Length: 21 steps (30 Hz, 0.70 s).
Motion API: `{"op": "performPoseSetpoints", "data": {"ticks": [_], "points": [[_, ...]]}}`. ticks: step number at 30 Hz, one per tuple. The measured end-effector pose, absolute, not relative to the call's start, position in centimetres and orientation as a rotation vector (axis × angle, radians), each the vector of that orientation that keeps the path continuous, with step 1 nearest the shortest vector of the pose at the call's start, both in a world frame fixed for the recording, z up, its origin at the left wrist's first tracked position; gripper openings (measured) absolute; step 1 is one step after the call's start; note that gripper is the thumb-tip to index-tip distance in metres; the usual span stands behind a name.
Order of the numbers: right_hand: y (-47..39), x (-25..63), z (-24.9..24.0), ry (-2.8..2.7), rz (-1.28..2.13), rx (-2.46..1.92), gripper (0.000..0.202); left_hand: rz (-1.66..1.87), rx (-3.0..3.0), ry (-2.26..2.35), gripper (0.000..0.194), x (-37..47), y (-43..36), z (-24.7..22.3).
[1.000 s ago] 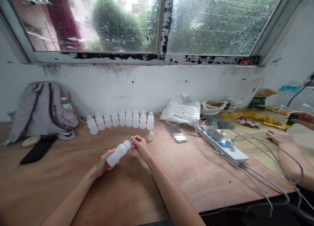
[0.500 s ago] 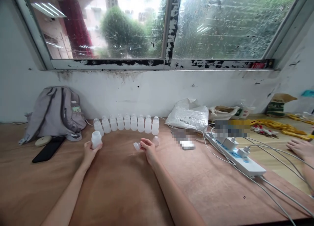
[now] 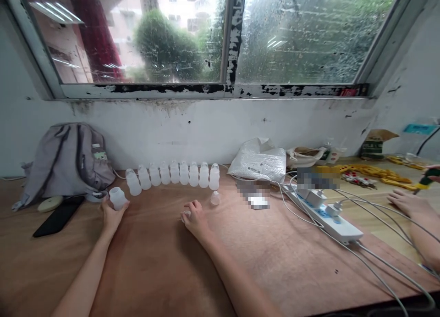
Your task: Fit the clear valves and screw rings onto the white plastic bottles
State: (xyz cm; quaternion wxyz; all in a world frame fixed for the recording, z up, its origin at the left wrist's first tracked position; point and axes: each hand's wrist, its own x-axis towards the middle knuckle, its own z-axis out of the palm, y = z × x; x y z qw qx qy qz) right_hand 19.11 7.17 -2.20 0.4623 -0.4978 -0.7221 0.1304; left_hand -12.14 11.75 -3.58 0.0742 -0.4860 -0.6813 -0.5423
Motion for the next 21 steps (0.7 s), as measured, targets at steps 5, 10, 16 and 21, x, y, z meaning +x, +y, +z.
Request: {"op": "performPoseSetpoints", "data": {"ticks": [5,10,16,21], "points": [[7.3,18.9,-2.8,-1.819,0.258,-1.350,0.010,-1.674,-1.485,-1.727,0.046,-9.7,9.7,-0.9],[7.4,18.9,-2.6,-1.812,0.353,-1.273,0.014,-1.661,-1.689,-1.589,0.029,-6.4,7.7,0.5],[6.8,18.4,-2.2,-1.747,0.491,-1.155,0.016,-1.277,-2.421,-1.396,0.020,-1.6,5.2,-0.1],[6.2,17.8,-2.1,-1.828,0.477,-1.083,0.009,-1.085,-2.665,-1.320,0.041,1.6,3.9,-1.2]]}}
